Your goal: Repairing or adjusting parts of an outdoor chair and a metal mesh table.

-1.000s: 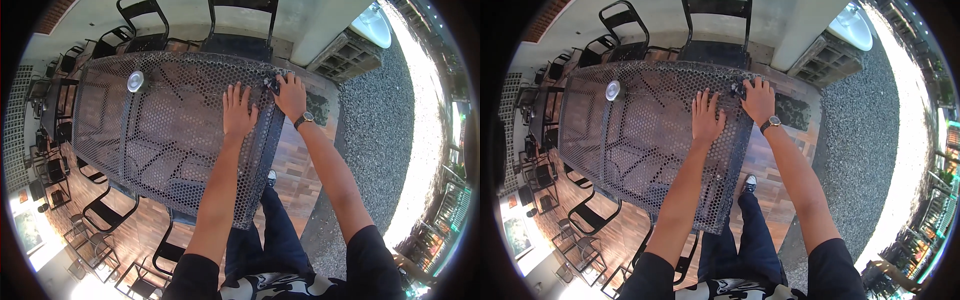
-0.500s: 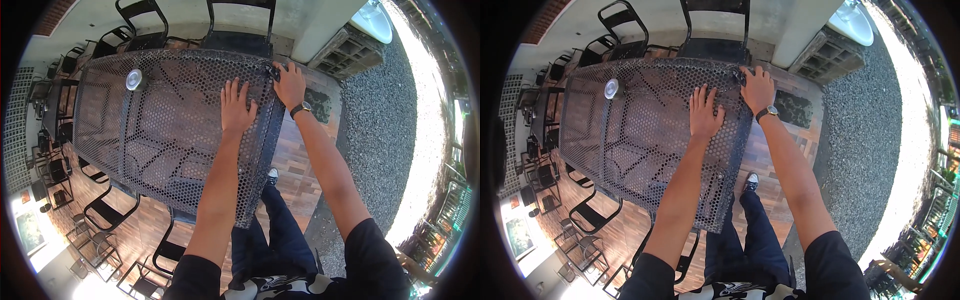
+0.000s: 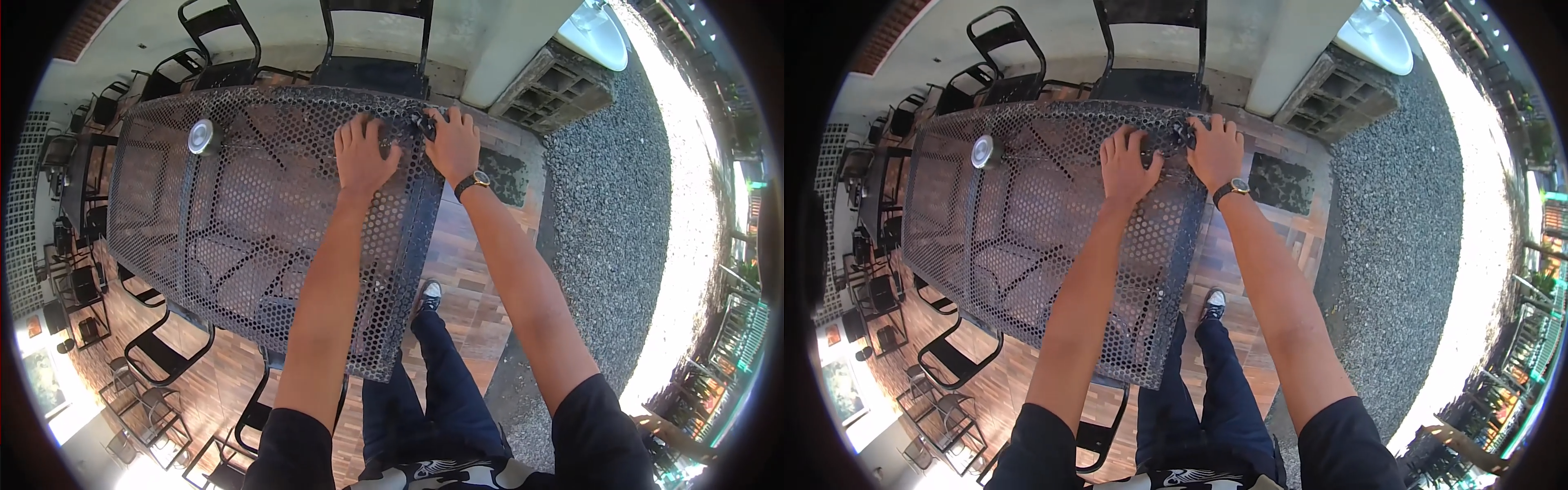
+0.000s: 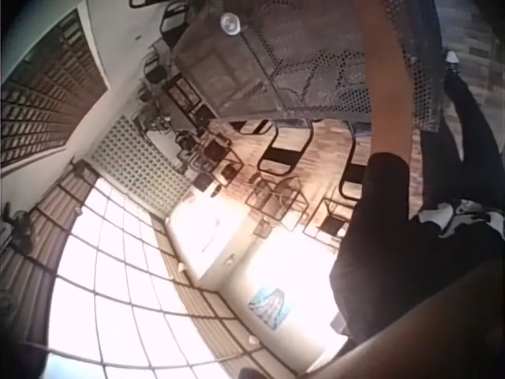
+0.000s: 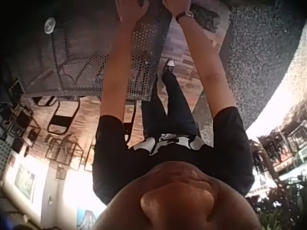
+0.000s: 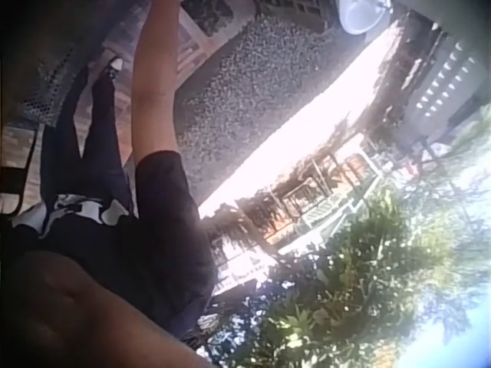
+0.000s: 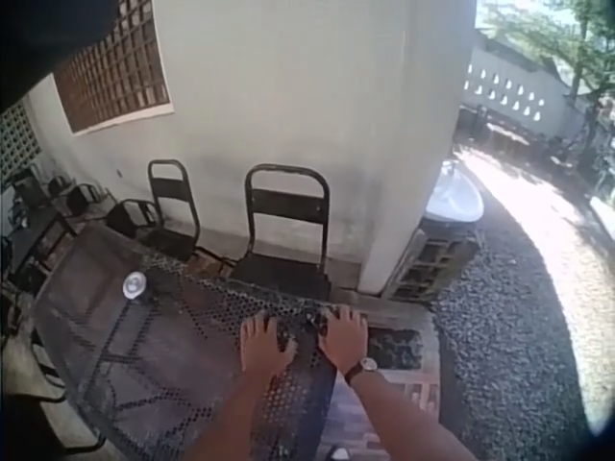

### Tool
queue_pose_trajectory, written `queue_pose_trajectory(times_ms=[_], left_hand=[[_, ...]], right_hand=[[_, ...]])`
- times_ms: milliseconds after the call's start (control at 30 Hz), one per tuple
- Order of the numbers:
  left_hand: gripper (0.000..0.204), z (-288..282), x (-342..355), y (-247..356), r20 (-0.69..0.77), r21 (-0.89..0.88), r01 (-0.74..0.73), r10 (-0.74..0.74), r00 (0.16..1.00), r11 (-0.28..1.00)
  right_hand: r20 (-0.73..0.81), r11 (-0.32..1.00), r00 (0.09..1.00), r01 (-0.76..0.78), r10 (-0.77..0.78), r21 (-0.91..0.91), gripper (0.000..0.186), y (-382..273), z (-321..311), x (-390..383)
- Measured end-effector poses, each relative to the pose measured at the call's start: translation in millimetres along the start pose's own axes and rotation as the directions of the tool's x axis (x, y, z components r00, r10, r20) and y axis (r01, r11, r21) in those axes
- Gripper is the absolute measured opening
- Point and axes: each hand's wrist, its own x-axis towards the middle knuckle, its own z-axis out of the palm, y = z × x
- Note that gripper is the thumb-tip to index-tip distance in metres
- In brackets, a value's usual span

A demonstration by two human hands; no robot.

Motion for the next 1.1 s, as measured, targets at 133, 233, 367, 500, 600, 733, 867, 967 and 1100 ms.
queue_pose_trajectory(times_ms=[133,233,367,500,600,733,867,967,1100], left_hand=[[0.053,15.8,23.6,-16.9,-0.176,0.086,-0.287,0.298,0.938,0.954],[0.055,21.2,22.4,-12.3,-0.139,0.103,-0.271,0.284,0.949,0.957],[0.055,20.9,19.7,-15.8,-0.096,0.048,-0.229,0.232,0.968,0.972],[0.055,16.7,21.7,-12.6,-0.092,0.038,-0.236,0.239,0.967,0.971],[0.056,14.3,21.4,-13.8,-0.105,0.049,-0.231,0.235,0.966,0.972],[0.057,16.0,20.0,-12.5,-0.102,0.034,-0.225,0.227,0.968,0.974],[0.056,15.5,21.1,-14.8,-0.109,0.043,-0.225,0.229,0.967,0.973],[0.056,17.9,22.5,-9.7,-0.12,0.036,-0.225,0.228,0.966,0.974],[0.055,15.2,21.8,-12.3,-0.125,0.026,-0.226,0.227,0.966,0.974]], right_hand=[[-0.06,0.999,0.998,-0.005,0.007,0.032,0.049,-3.9,1.7,8.5],[-0.115,0.999,0.993,-0.044,0.041,-0.025,0.045,1.7,5.1,14.6],[-0.094,0.999,0.994,-0.048,0.048,0.009,0.046,-1.5,10.1,7.2],[-0.09,0.999,0.996,-0.011,0.013,0.03,0.046,7.0,8.9,14.6],[-0.062,0.999,0.998,0.031,-0.031,0.008,0.047,6.0,7.1,18.5],[-0.095,0.998,0.994,-0.053,0.054,0.023,0.048,-0.7,9.0,4.9],[-0.07,0.999,0.997,0.022,-0.02,0.025,0.05,7.7,9.1,7.7],[-0.107,0.998,0.992,-0.057,0.059,0.021,0.05,12.5,9.9,23.9],[-0.102,0.994,0.989,-0.105,0.106,0.02,0.05,3.7,11.7,13.1]])
